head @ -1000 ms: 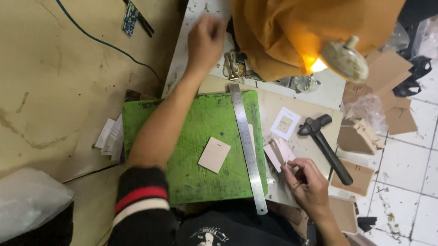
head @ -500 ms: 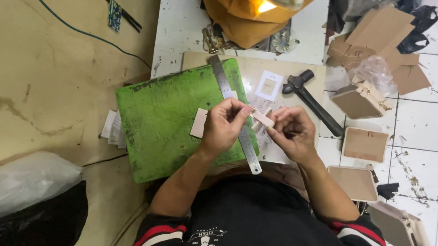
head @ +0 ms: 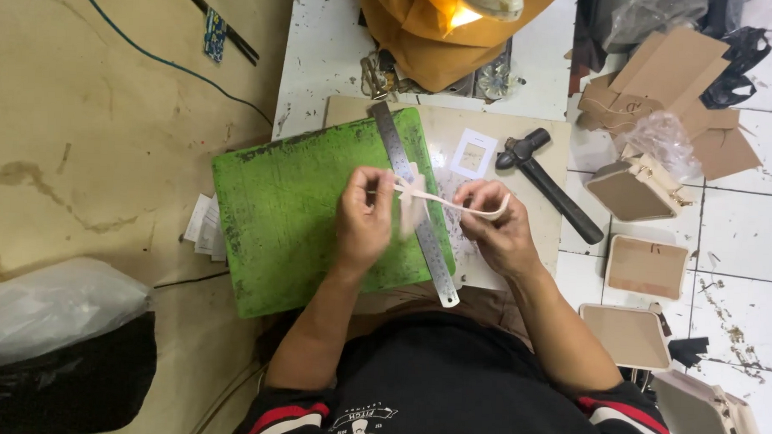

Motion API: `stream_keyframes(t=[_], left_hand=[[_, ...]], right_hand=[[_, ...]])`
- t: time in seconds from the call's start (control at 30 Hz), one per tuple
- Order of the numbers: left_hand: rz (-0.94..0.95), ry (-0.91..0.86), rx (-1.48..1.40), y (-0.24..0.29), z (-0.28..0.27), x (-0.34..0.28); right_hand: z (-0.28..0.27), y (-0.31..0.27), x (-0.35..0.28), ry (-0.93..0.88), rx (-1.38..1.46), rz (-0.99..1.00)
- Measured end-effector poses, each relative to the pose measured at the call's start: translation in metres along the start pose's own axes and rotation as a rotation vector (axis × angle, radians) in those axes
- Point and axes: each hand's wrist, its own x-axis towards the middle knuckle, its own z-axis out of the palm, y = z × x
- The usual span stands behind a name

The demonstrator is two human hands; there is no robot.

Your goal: Measuring and inspecting small leather straps and components using a metal ruler on a cutting mat.

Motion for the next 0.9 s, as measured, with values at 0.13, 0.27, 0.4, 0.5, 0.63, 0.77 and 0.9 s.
stream_keyframes(t=[0.13, 0.27, 0.4, 0.5, 0.63, 0.77, 0.9], left_hand=[[0.032, 0.097, -0.027, 0.033, -0.018, 0.008], [0.127, 0.051, 0.027, 0.03, -0.027, 0.017], [0.098, -0.06, -0.004, 0.019, -0.007, 0.004], [0.059, -0.086, -0.028, 0.024, 0.002, 0.003], [0.041, -0.001, -0.063, 0.012, -0.019, 0.01], [-0.049, -0.076, -0.169, 0.015, -0.022, 0.01], [-0.116, -0.092, -0.211, 0.018, -0.014, 0.003]], right_hand=[[0.005, 0.003, 0.017, -0.033, -0.29, 0.057], [0.016, -0.014, 0.029, -0.019, -0.476, 0.025], [0.035, -0.007, 0.036, -0.164, -0.83, -0.182], [0.04, -0.004, 0.038, -0.166, -0.906, -0.245], [0.01, 0.014, 0.022, -0.193, -1.142, -0.273], [0.051, -0.033, 0.033, -0.215, -1.164, -0.237], [0.075, -0.041, 0.036, -0.226, -1.365, -0.388]])
